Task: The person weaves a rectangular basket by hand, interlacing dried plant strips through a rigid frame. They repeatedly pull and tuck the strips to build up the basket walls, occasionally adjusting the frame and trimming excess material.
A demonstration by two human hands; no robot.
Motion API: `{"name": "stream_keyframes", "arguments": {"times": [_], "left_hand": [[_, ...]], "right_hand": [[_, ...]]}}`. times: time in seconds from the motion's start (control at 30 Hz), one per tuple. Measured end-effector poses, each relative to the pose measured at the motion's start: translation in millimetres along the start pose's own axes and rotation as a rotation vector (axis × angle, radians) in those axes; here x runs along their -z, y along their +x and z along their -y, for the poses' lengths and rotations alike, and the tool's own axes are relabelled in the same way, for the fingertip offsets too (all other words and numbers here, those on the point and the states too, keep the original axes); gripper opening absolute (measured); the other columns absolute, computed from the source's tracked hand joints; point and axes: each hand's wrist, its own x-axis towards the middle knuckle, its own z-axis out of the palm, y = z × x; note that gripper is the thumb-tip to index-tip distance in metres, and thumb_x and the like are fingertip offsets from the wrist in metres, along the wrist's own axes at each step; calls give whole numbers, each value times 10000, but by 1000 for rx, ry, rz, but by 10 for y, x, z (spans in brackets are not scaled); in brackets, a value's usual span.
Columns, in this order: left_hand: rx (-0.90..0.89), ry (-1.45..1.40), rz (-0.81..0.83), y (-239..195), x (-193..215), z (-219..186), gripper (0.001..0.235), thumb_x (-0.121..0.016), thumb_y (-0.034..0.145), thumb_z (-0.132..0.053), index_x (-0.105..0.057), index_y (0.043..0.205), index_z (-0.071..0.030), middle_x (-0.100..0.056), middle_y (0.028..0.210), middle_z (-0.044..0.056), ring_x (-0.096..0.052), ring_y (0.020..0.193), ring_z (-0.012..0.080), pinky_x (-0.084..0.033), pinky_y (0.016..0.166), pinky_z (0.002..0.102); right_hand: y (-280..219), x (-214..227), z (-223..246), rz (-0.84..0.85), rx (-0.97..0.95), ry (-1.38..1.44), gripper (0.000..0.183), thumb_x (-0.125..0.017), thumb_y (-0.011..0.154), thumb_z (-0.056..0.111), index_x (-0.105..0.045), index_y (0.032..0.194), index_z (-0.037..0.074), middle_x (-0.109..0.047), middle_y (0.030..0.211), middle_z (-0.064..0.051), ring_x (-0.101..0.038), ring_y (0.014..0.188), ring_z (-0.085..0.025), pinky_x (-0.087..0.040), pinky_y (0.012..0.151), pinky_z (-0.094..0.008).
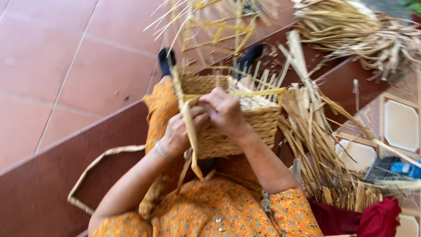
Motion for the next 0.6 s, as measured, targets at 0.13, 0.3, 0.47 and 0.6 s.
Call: {"name": "stream_keyframes", "arguments": {"times": [0.13, 0.3, 0.47, 0.6], "left_hand": [[145, -122, -99, 101, 193, -133, 371, -685, 939, -4, -603, 1295, -64, -661, 1292, 160, -646, 1231, 318, -543, 1041, 429], [98, 297, -118, 256, 440, -58, 514, -726, 928, -141, -499, 1384, -73, -584, 1340, 221, -524, 1332, 364, -413, 1126, 576], [389, 360, 206, 135, 481, 150, 376, -799, 905, -220, -633, 1209, -72, -674, 999, 110, -616, 991, 285, -491, 865, 476], [446, 161, 102, -152, 450, 272, 148, -783, 909, -192, -692, 880, -79, -643, 755, 61, -602, 710, 207, -480, 685, 358]], "right_hand": [[0, 156, 22, 114, 3, 81, 138, -705, 887, -5, -704, 1019, 38, -639, 864, -105, -677, 763, -267, -564, 665, -369], [-15, 31, 94, 66, 42, -24, 92, -765, 892, 90, -705, 937, 37, -644, 811, -92, -678, 751, -255, -571, 676, -366], [-93, -96, 47, -24, 15, -49, 47, -711, 912, 44, -670, 906, 22, -655, 811, -90, -693, 731, -229, -585, 649, -345], [-115, -153, 7, -94, -37, -12, 77, -700, 892, 35, -637, 848, 39, -649, 769, -82, -679, 686, -230, -570, 622, -344]]}}
